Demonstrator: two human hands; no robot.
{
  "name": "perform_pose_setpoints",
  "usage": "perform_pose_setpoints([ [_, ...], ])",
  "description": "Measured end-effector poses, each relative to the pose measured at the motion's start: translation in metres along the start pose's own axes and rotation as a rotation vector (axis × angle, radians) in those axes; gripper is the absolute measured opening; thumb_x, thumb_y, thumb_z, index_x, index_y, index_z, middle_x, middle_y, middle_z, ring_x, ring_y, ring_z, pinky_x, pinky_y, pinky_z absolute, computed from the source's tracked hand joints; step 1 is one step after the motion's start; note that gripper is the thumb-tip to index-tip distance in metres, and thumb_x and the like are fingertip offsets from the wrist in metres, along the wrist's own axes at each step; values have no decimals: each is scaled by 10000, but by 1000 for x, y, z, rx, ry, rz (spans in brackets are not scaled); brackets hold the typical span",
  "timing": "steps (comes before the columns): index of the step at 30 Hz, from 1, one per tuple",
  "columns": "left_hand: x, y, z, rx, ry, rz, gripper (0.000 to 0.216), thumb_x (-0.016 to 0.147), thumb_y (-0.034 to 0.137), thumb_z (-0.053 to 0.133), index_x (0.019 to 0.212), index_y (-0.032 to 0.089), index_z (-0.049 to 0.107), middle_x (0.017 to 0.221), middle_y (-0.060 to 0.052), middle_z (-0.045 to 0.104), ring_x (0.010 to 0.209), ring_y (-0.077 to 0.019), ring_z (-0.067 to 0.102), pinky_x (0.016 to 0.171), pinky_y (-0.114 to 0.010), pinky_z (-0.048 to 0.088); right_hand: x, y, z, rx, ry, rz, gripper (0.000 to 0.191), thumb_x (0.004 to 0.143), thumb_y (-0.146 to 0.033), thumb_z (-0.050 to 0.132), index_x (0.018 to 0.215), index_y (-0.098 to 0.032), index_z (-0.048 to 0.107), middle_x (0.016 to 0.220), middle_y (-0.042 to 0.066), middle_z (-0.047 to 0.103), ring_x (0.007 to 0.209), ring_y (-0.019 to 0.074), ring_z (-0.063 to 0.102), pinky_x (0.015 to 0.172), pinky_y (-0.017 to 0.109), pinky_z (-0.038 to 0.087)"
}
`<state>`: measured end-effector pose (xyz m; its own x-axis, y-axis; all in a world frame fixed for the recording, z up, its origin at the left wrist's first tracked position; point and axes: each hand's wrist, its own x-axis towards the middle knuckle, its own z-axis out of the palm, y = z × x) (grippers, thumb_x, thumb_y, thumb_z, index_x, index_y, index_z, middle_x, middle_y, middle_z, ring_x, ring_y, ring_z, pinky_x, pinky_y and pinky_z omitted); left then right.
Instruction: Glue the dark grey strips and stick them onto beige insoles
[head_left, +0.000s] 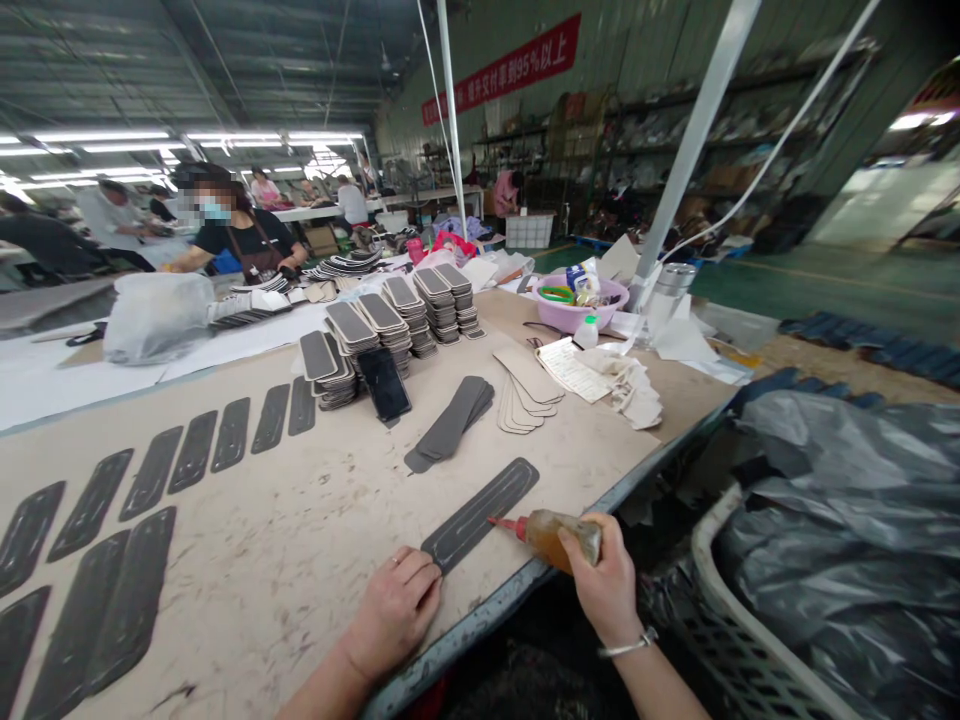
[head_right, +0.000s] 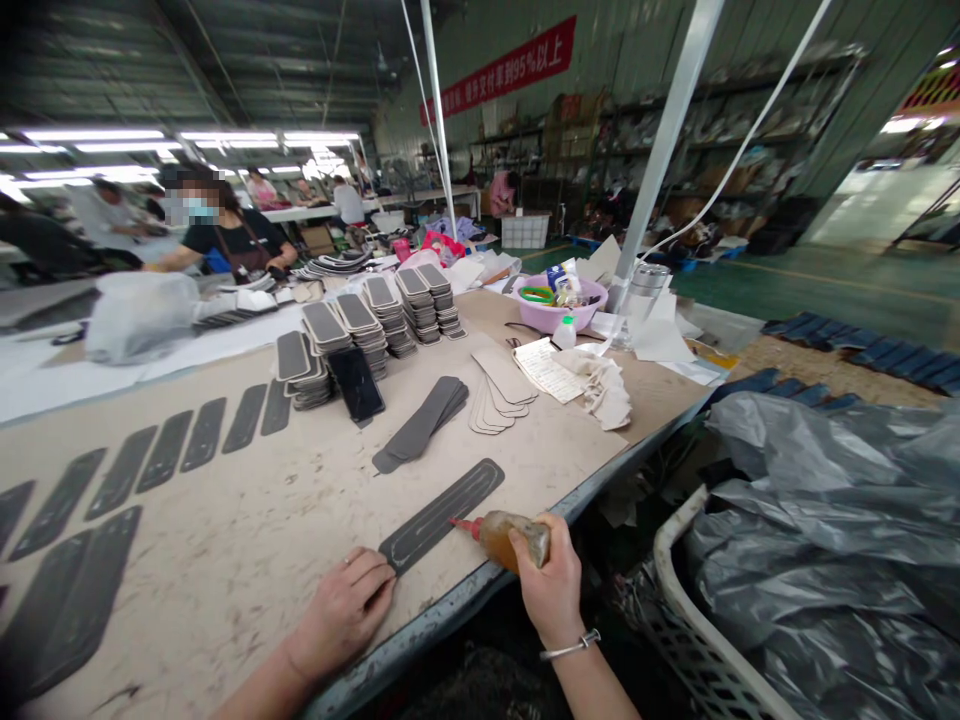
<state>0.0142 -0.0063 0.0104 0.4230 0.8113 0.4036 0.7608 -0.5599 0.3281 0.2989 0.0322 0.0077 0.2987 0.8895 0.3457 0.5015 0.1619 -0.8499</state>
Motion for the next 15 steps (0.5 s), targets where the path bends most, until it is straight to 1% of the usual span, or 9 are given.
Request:
perform_pose_setpoints([
  [4,-1,0,0,14,5,4,162,863,113,466,860,170,617,779,-69,597,755,-179,542,707,-345,494,-18,-18,11,45,-113,-21,207,828,-399,590,877,-214,511,711,-21,539,623,146,530,578,256,457],
  [7,-2,0,1,18,6,7,152,856,110,478,863,171,617,780,-67,601,755,-179,546,709,-345,495,-18,-19,14,49,-124,-54,211,822,-401,595,876,-211,520,706,-21,544,602,144,524,564,258,452],
  [9,-2,-1,1,19,9,9,150,855,108,480,865,169,617,782,-67,601,761,-180,547,709,-341,495,-7,-13,12,14,-54,-75,241,807,-427,603,876,-209,528,731,-10,550,631,154,533,592,272,457],
  [11,-1,-1,1,20,10,5,148,853,103,481,858,166,614,780,-65,599,760,-176,544,713,-337,495,8,-3,3,-31,75,-61,292,781,-468,616,879,-206,530,765,6,555,680,173,542,630,295,460],
  [13,0,-1,1,24,28,-6,142,845,97,488,840,168,610,769,-59,598,747,-169,546,708,-329,496,21,4,-11,-60,207,20,346,745,-504,635,882,-204,529,776,15,554,689,186,537,630,310,453],
  [14,0,-1,0,25,46,-13,139,837,94,493,832,171,609,763,-55,600,739,-166,551,698,-321,497,24,6,-19,-64,264,76,365,730,-516,645,879,-204,528,765,14,548,667,186,527,606,311,444],
  [15,-1,0,-1,22,74,-22,138,828,93,497,822,174,609,754,-52,602,729,-162,557,682,-311,497,26,7,-27,-53,289,116,373,728,-520,647,883,-203,526,750,11,539,638,181,512,576,307,430],
])
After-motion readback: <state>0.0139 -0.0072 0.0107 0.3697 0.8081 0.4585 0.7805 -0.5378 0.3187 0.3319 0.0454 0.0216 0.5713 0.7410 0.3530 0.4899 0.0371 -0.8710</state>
